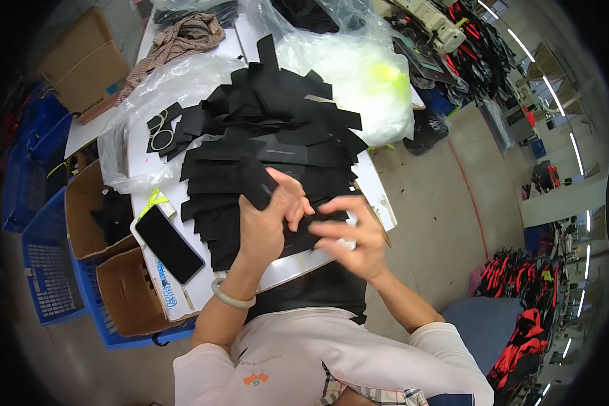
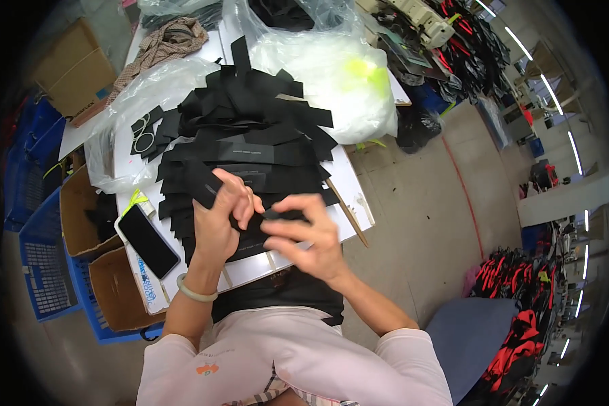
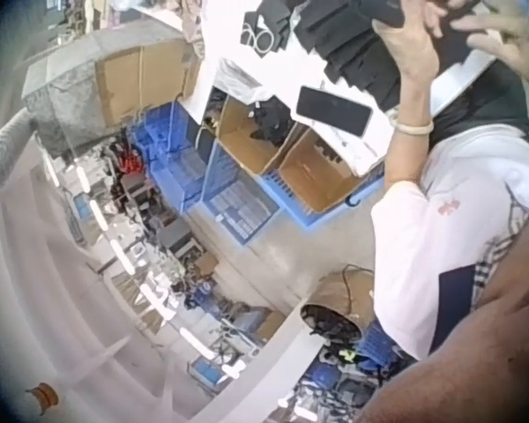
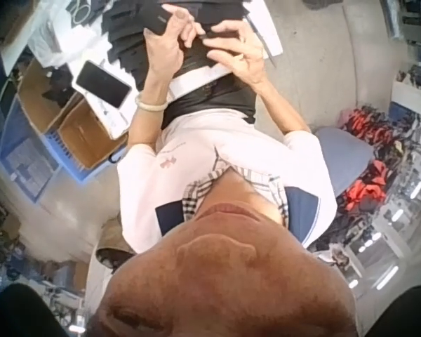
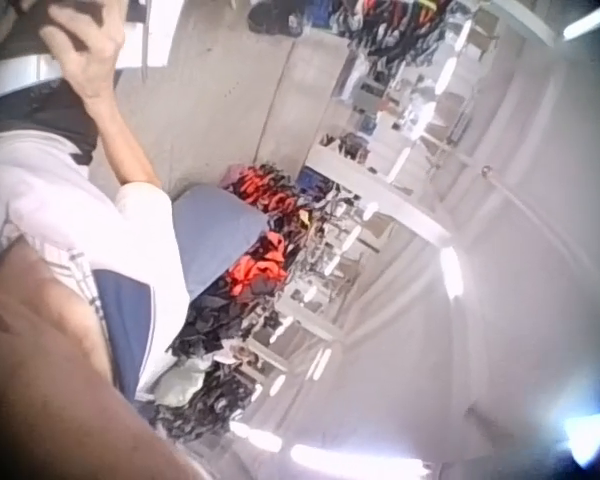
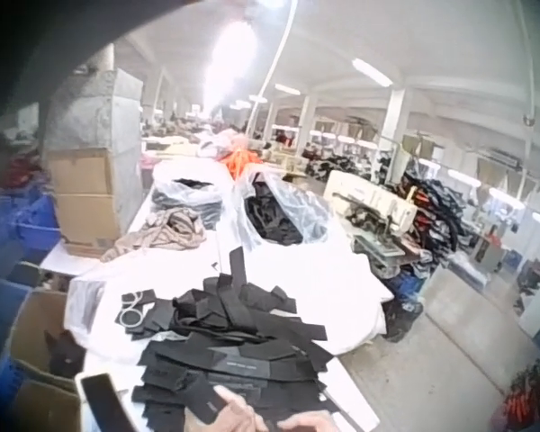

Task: Folding and preparing small black fabric strips using a wooden stick to assist with shaping.

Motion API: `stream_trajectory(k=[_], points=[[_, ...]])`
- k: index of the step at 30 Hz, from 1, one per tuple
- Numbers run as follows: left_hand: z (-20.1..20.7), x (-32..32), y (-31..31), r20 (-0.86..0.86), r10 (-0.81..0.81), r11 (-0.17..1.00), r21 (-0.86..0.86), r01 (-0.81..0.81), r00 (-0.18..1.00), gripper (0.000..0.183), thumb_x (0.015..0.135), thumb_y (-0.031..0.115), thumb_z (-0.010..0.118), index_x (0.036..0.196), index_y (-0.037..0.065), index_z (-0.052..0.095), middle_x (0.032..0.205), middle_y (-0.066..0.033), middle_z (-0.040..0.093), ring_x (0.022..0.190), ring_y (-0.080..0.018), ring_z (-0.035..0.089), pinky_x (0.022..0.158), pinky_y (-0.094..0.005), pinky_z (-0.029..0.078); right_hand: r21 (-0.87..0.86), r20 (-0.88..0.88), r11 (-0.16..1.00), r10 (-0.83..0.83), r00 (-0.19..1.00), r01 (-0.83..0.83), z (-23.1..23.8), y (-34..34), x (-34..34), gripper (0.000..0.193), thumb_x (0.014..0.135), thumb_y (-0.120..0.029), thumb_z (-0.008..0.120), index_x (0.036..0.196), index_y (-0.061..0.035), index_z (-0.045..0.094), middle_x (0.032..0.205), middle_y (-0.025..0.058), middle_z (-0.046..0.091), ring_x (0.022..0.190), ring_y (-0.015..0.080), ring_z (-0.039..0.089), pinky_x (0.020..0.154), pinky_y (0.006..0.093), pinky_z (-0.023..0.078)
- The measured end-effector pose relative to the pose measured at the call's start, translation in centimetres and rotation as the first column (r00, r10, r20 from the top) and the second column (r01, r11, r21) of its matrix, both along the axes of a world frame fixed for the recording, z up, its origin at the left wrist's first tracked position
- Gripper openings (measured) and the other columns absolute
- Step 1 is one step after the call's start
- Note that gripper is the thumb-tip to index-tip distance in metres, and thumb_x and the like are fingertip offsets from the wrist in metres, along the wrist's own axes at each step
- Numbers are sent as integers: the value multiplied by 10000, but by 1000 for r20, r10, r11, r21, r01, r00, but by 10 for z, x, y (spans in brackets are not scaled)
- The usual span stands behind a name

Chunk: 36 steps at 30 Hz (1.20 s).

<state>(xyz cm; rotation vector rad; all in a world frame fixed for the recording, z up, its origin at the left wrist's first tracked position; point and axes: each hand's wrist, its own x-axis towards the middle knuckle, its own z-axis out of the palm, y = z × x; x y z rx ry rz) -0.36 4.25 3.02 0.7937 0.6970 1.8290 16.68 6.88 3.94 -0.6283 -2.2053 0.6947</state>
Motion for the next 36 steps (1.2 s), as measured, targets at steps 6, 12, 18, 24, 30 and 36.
stream_trajectory(k=[6, 12, 18, 24, 30, 36], points=[[-4, 33, -16, -437, 131, 987, -26, -158, 890, 94, 790, 25, 668, 794, 7, 575, 657, -15, 571, 595, -85, 534, 525, -238, 426, 96, 2, 995, -21, 1000, 21, 67, 8, -34, 460, 613, -127, 792, 1021, 24, 640, 1137, 152, 587, 1049, 281, 539, 912, 374, 412], [4, 36, -18, -368, 103, 994, 16, -104, 924, 186, 754, 58, 713, 809, 24, 539, 666, 5, 542, 617, -94, 516, 574, -243, 438, 110, -127, 994, 5, 992, 9, 47, 0, -36, 186, 619, -4, 740, 770, 6, 631, 1080, 128, 645, 1071, 310, 549, 913, 410, 401], [0, 33, -21, -381, 10, 999, -27, -22, 924, 171, 808, 87, 694, 836, 13, 542, 675, -12, 560, 617, -84, 510, 568, -239, 427, 86, -88, 991, 106, 990, -98, 73, 12, -13, 227, 669, -111, 713, 868, -3, 692, 1215, 240, 549, 1164, 361, 477, 994, 454, 341], [10, 28, -24, -330, -353, 936, -136, 326, 876, 199, 852, 165, 657, 894, -15, 583, 688, -37, 592, 592, -91, 549, 539, -230, 436, 239, 138, 946, 191, 972, -220, 96, 34, -16, 131, 656, -54, 678, 778, -11, 660, 1144, 196, 593, 1120, 359, 501, 963, 449, 372], [-10, 45, -32, 45, -528, 822, -222, 524, 848, 221, 910, 198, 579, 838, -5, 530, 628, -35, 494, 507, -91, 456, 522, -265, 443, -108, -34, 979, 168, 985, -171, 90, 75, -25, 125, 814, -127, 639, 805, -9, 600, 1057, 119, 625, 890, 123, 551, 759, 252, 445], [-13, 34, -24, 370, -618, 723, -79, 687, 693, 286, 955, 225, 501, 970, -55, 550, 748, -109, 585, 633, -199, 610, 724, -370, 549, -767, 13, 622, 262, 965, -158, 57, 75, -22, 256, 808, -228, 716, 710, -32, 585, 656, -39, 509, 629, 24, 453, 559, 199, 366]])
